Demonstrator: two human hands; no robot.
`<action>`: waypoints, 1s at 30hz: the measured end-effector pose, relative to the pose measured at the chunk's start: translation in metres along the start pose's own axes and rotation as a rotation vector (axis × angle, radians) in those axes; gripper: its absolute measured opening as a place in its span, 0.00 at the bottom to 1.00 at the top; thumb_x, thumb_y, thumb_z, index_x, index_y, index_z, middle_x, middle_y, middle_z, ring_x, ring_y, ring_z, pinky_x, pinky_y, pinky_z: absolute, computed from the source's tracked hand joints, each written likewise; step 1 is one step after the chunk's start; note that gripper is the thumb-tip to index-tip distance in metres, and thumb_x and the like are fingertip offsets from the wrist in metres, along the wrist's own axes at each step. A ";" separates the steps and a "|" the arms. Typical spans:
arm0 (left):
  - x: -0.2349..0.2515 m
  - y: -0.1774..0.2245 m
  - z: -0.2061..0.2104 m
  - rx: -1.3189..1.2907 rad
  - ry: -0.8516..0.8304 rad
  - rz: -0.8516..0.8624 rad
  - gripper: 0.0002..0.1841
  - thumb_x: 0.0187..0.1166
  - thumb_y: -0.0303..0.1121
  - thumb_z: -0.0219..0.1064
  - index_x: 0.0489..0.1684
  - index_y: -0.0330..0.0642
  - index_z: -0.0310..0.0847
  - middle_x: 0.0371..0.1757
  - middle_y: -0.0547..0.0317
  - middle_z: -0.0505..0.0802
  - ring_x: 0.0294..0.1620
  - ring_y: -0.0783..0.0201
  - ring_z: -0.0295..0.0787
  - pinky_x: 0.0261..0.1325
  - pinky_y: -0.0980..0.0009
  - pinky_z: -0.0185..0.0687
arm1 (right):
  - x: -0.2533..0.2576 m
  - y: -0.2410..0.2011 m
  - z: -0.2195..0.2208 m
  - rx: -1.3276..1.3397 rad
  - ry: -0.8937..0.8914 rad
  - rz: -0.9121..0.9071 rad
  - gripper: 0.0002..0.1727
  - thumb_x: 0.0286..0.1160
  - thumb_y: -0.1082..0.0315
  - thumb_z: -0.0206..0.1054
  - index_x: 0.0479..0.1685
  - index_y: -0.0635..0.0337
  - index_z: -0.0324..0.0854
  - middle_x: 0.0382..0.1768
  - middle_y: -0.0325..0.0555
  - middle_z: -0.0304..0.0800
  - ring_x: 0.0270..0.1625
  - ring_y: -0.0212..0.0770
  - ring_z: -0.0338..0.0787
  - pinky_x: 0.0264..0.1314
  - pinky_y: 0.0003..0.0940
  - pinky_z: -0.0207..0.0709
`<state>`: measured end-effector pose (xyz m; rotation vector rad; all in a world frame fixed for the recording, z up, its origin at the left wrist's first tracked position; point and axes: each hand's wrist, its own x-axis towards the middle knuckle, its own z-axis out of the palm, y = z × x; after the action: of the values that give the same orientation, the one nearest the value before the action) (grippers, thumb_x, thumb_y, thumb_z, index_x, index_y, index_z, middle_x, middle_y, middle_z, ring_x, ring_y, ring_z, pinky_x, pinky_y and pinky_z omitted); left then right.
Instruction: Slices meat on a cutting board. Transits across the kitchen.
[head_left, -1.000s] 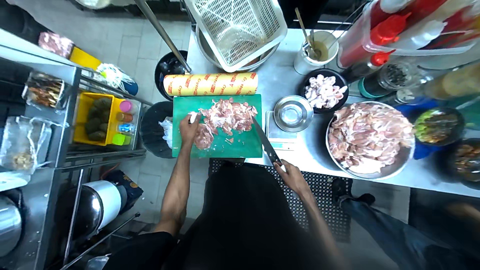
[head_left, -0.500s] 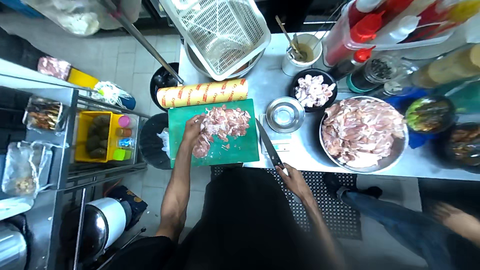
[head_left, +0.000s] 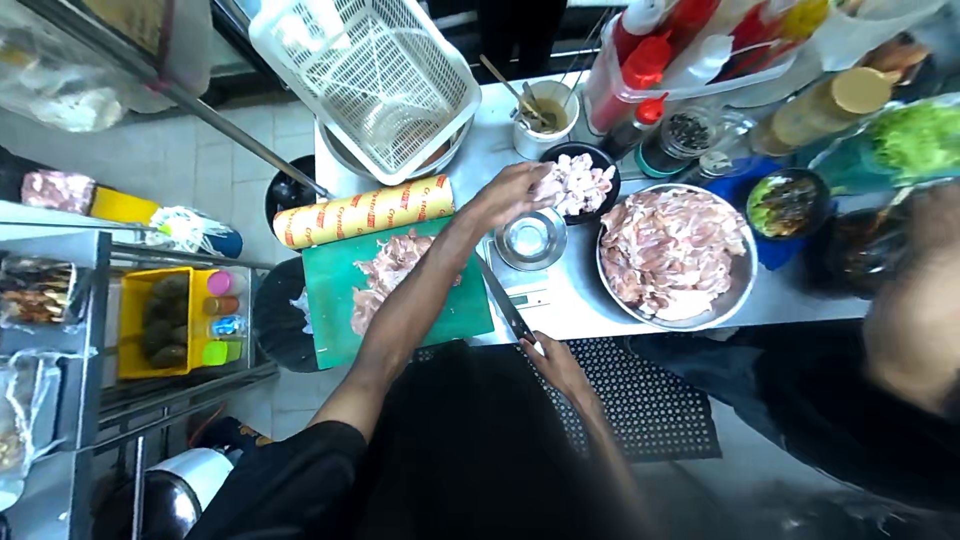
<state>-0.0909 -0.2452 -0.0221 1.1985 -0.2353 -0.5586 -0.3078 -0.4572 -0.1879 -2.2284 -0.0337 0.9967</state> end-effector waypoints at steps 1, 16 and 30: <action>0.031 -0.024 -0.013 -0.020 0.074 -0.053 0.27 0.95 0.38 0.48 0.81 0.21 0.56 0.66 0.22 0.78 0.58 0.43 0.89 0.57 0.59 0.91 | -0.001 0.000 0.000 0.006 0.007 -0.006 0.28 0.89 0.40 0.51 0.53 0.56 0.82 0.32 0.51 0.86 0.33 0.48 0.88 0.40 0.52 0.82; -0.192 -0.195 -0.118 1.315 0.937 -0.531 0.35 0.67 0.46 0.78 0.80 0.57 0.76 0.84 0.30 0.71 0.84 0.29 0.65 0.75 0.31 0.68 | -0.006 -0.011 -0.019 0.007 -0.030 -0.006 0.29 0.88 0.37 0.49 0.53 0.54 0.81 0.31 0.48 0.85 0.32 0.47 0.87 0.38 0.50 0.81; -0.216 -0.157 -0.240 0.470 0.983 -0.064 0.13 0.77 0.27 0.68 0.54 0.30 0.77 0.49 0.44 0.91 0.45 0.55 0.90 0.50 0.53 0.89 | 0.001 -0.040 -0.023 0.012 -0.013 -0.090 0.28 0.87 0.36 0.51 0.59 0.49 0.82 0.26 0.43 0.83 0.23 0.40 0.83 0.29 0.44 0.81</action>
<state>-0.2077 0.0244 -0.2281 1.8030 0.5407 0.0906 -0.2821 -0.4399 -0.1535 -2.1897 -0.1321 0.9605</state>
